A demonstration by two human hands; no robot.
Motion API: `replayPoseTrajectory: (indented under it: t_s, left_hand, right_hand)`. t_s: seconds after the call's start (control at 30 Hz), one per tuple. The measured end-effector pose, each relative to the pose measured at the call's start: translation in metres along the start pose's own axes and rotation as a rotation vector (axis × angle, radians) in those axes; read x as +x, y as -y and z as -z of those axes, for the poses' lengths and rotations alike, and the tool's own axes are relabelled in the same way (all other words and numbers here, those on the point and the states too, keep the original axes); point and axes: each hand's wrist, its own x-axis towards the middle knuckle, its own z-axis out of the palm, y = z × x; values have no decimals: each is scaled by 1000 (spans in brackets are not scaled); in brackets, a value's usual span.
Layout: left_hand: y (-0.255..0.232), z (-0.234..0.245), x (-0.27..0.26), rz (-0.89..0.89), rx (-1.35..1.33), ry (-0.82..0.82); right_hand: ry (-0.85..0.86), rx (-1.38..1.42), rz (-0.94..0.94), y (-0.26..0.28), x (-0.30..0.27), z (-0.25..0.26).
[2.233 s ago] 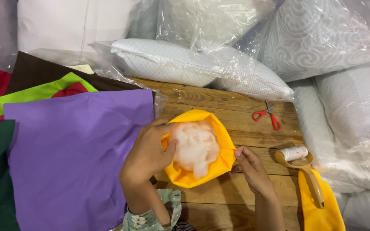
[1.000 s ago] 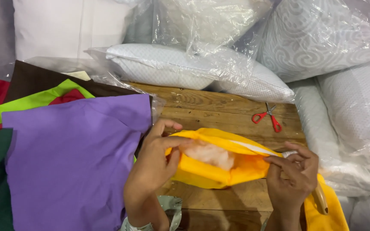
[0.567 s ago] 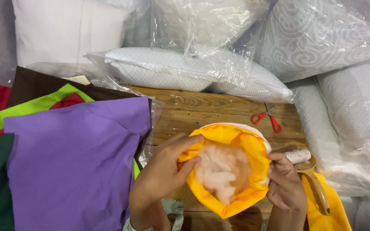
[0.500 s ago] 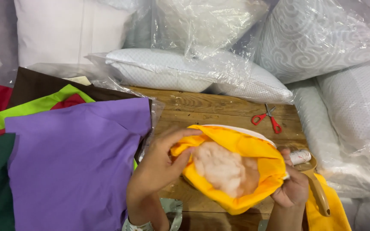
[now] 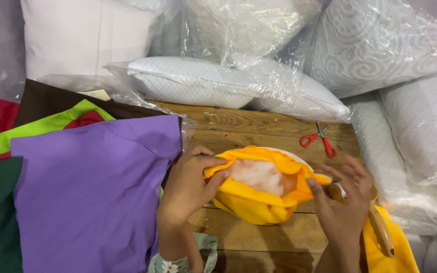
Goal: Stuffing a yellow fabric pouch with white fiberfill material at a workshop table.
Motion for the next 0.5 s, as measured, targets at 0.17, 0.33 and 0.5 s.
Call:
replayPoseTrajectory:
  t_s: [0.17, 0.33, 0.5]
  left_hand:
    - [-18, -2, -4, -61, -12, 98]
    - [-31, -7, -6, -53, -12, 182]
    - [-35, -19, 2, -202, 309, 154]
  right_hand:
    - [-20, -268, 430, 49, -6, -10]
    - [676, -363, 318, 7, 11, -72]
    - [790, -379, 411, 10, 10, -96]
